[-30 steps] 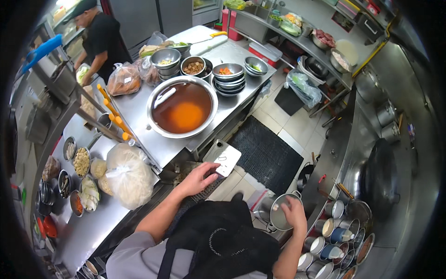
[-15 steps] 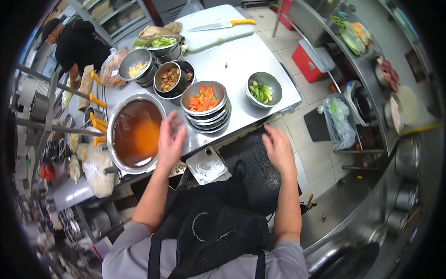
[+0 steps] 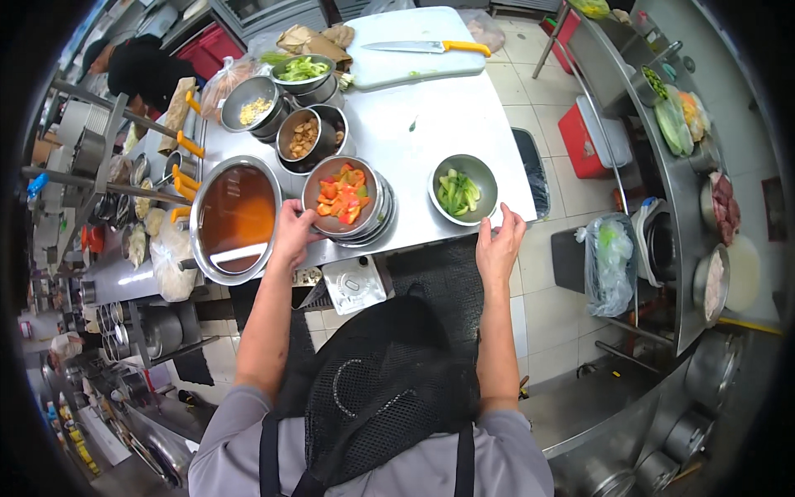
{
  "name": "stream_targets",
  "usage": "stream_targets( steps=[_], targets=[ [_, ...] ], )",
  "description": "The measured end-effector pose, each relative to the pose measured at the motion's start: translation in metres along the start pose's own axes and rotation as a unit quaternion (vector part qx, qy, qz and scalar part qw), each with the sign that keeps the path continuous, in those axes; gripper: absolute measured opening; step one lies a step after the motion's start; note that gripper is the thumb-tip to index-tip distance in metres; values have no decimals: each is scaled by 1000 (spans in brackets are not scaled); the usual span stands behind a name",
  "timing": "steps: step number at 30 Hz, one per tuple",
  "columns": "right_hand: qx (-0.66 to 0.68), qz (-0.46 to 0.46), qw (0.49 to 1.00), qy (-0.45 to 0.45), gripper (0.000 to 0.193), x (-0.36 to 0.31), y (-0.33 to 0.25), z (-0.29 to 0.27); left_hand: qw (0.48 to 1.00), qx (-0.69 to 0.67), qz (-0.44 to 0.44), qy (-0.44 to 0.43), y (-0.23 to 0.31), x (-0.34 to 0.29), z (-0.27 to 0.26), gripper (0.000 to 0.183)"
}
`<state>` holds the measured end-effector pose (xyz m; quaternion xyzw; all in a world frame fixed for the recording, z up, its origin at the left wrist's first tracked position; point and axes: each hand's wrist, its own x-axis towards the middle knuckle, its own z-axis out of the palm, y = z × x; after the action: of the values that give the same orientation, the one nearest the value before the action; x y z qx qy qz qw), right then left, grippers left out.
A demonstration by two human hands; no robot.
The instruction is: The person prepares a stir-fry dish by cleaning a wok, gathering pre-chopped vegetables and a bowl of broth, then sauteing onions and other ingredients with oil and liquid seasonings over a high flame.
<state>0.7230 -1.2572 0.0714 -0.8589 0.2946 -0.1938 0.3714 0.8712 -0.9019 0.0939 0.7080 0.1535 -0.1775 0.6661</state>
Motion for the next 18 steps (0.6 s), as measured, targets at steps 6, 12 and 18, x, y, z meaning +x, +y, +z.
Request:
stream_targets(
  steps=[6, 12, 18],
  targets=[
    [353, 227, 904, -80, 66, 24, 38, 31, 999, -34, 5, 10, -2, 0, 1, 26],
    [381, 181, 904, -62, 57, 65, 39, 50, 999, -26, 40, 6, 3, 3, 5, 29],
    [-55, -37, 995, 73, 34, 88, 56, 58, 998, -26, 37, 31, 5, -1, 13, 24]
  ],
)
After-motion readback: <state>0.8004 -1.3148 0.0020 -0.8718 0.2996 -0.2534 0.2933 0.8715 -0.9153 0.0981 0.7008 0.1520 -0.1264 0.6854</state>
